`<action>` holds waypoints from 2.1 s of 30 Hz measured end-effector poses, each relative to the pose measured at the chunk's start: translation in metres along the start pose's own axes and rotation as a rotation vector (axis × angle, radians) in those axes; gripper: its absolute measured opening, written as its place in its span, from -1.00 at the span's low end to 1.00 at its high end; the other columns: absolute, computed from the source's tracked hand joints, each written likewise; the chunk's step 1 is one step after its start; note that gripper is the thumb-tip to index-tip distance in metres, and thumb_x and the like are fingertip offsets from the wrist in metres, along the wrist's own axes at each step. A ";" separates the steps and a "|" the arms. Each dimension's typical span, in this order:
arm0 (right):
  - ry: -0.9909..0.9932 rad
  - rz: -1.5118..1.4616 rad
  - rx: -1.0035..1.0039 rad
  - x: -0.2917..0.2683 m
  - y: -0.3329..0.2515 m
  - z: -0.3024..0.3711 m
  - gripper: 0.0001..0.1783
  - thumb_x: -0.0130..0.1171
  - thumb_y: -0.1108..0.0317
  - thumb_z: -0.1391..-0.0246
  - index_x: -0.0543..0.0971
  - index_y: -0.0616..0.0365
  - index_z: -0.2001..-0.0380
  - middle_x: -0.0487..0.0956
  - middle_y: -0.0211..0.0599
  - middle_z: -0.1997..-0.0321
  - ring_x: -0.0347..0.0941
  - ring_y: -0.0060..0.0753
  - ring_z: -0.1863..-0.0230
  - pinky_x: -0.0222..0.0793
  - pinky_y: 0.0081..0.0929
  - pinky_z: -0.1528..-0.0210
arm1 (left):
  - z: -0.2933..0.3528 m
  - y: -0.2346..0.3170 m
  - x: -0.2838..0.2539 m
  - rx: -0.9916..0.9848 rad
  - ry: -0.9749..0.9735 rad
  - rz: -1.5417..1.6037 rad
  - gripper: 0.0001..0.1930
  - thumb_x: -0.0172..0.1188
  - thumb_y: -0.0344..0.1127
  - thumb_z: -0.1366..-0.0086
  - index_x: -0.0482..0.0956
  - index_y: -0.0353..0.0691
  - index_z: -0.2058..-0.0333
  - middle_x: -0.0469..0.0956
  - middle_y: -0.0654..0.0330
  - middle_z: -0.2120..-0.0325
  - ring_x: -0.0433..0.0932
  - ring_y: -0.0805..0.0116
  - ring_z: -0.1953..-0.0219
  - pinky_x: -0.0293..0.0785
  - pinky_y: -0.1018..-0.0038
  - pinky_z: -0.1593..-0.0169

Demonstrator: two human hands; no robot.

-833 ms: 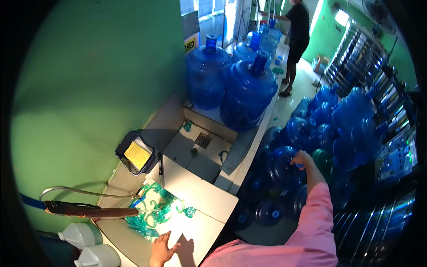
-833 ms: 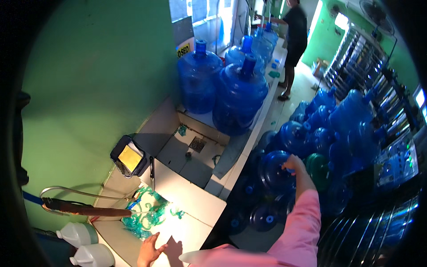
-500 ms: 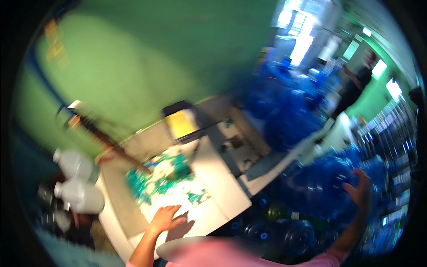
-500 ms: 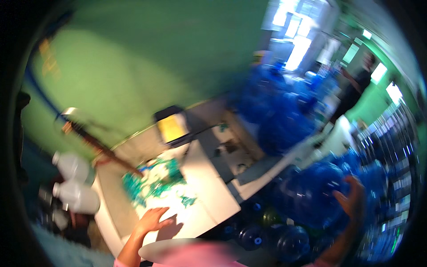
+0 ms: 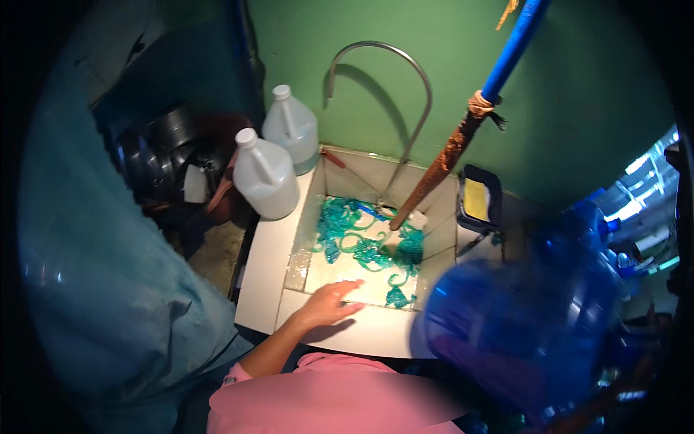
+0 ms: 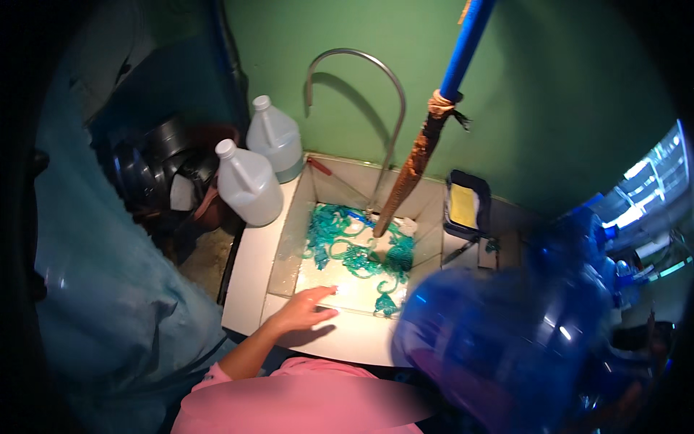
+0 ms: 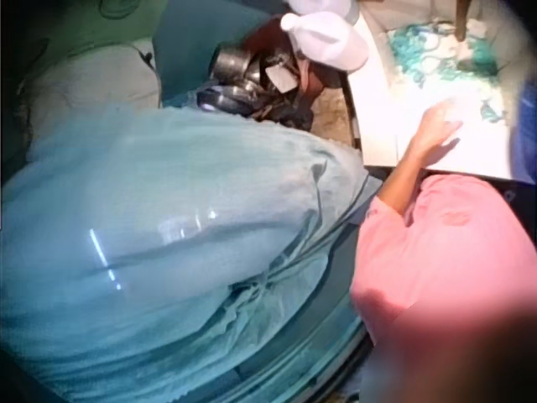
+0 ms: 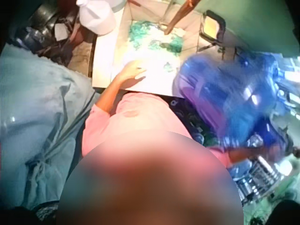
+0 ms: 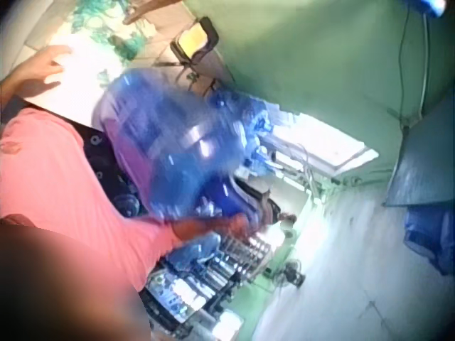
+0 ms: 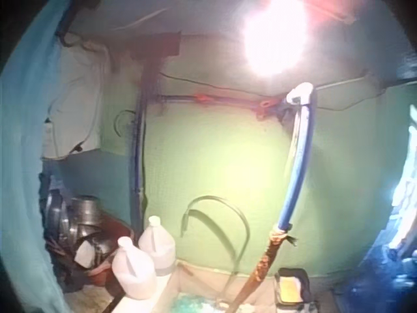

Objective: The person scrubs the interior of large blue water jugs with a long-handled brush, rinses them under a tap, and places them aside. The person repeats this process for multiple jugs in a room filled with similar containers.

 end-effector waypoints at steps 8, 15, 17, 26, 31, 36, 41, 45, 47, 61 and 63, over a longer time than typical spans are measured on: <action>-0.120 -0.537 -0.030 0.261 -0.123 -0.041 -0.43 0.55 0.28 0.26 0.22 0.09 0.68 0.63 0.00 0.25 0.62 -0.06 0.27 0.59 -0.20 0.19 | -0.001 0.102 -0.131 0.508 0.578 0.041 -0.11 0.39 0.05 -0.09 0.29 -0.39 -0.26 0.29 -0.21 -0.25 0.27 -0.14 -0.32 0.14 0.02 -0.36; -0.003 -0.791 0.538 0.419 -0.105 0.030 -0.34 0.54 0.19 0.20 0.44 0.20 0.07 0.56 -0.18 0.00 0.49 -0.21 -0.03 0.38 -0.40 -0.04 | -0.148 0.048 -0.079 0.391 -0.134 0.364 -0.47 0.58 -0.32 0.17 0.57 -0.24 0.17 0.61 0.16 0.23 0.58 0.28 0.12 0.48 0.34 -0.05; 0.056 -0.659 0.996 0.477 -0.047 0.081 0.05 0.55 0.21 0.17 0.15 0.13 -0.33 0.51 -0.29 0.02 0.42 -0.25 -0.06 0.35 -0.33 -0.11 | -0.163 0.029 -0.056 0.344 -0.216 0.359 -0.53 0.57 -0.39 0.16 0.56 -0.22 0.23 0.56 0.24 0.34 0.54 0.36 0.23 0.47 0.39 0.03; -0.415 -1.392 1.019 0.582 -0.107 0.120 -0.41 0.06 -0.14 -0.28 0.54 0.23 0.02 0.60 -0.17 0.09 0.51 -0.32 -0.02 0.31 -0.34 -0.19 | -0.191 -0.049 -0.003 0.062 0.252 0.470 -0.37 0.59 -0.19 0.13 0.52 -0.25 0.08 0.62 0.13 0.15 0.55 0.15 -0.03 0.41 0.25 -0.14; -0.683 -0.837 0.194 0.542 -0.130 0.101 -0.06 0.44 -0.05 0.23 0.38 0.21 -0.21 0.20 0.12 -0.37 0.08 0.14 -0.41 0.00 -0.10 -0.43 | -0.211 -0.084 0.044 0.044 0.371 1.666 -0.24 0.30 0.16 -0.16 0.37 -0.23 -0.20 0.44 0.06 -0.17 0.47 0.10 -0.12 0.38 0.21 -0.22; -0.261 -0.297 0.715 0.547 0.118 0.146 -0.23 0.17 0.43 0.09 0.30 0.13 -0.29 0.25 -0.02 -0.39 0.11 0.03 -0.44 0.04 -0.11 -0.45 | -0.185 -0.006 0.006 0.194 0.659 0.111 -0.37 0.64 -0.16 0.21 0.52 -0.24 0.18 0.50 0.06 0.29 0.50 0.06 0.18 0.43 0.21 0.04; -1.154 -0.252 0.725 0.631 0.169 0.228 -0.01 0.25 0.37 0.13 0.10 0.02 -0.42 0.03 -0.04 -0.51 -0.16 0.15 -0.52 -0.10 0.22 -0.43 | -0.184 -0.026 -0.002 0.146 0.441 -0.199 -0.23 0.57 -0.04 0.14 0.45 -0.29 -0.01 0.53 0.00 0.14 0.48 -0.05 0.05 0.34 0.11 -0.11; -1.107 -0.131 0.739 0.648 0.179 0.235 -0.08 0.35 0.26 0.20 0.26 0.06 -0.31 0.18 0.01 -0.42 0.16 0.06 -0.40 0.18 -0.13 -0.37 | -0.163 -0.066 0.012 -0.067 0.543 -0.108 -0.03 0.56 -0.05 0.12 0.28 -0.31 -0.23 0.50 -0.06 -0.02 0.42 -0.08 -0.08 0.30 0.10 -0.22; -0.977 -0.344 1.013 0.646 0.198 0.237 -0.23 0.36 0.24 0.16 0.39 0.07 -0.20 0.41 -0.04 -0.20 0.39 -0.03 -0.17 0.35 -0.23 -0.21 | -0.159 -0.053 0.021 -0.037 0.600 -0.071 0.00 0.57 -0.09 0.11 0.24 -0.27 -0.27 0.50 -0.04 -0.02 0.39 -0.06 -0.13 0.27 0.10 -0.24; -0.559 -0.646 0.032 0.486 -0.128 0.117 -0.45 0.43 0.11 0.30 0.60 0.07 0.16 0.53 -0.09 0.02 0.45 0.07 -0.12 0.26 0.11 -0.22 | -0.193 -0.082 0.090 0.378 0.118 0.307 -0.26 0.44 0.00 -0.04 0.42 -0.21 -0.15 0.45 0.02 -0.12 0.38 0.05 -0.21 0.25 0.18 -0.28; -0.484 -0.654 -0.011 0.493 -0.128 0.109 -0.50 0.45 0.09 0.33 0.61 0.07 0.27 0.56 -0.16 0.13 0.48 0.01 -0.03 0.28 0.06 -0.15 | -0.208 -0.114 0.119 -0.001 -0.017 0.805 -0.31 0.33 0.01 -0.17 0.35 -0.16 -0.21 0.39 0.07 -0.18 0.36 0.11 -0.23 0.28 0.21 -0.29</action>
Point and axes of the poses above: each hand's wrist, its own z-axis away from the middle knuckle, its own x-axis out of the palm, y = z × x, the point moved 9 cm from there along -z, towards the middle knuckle
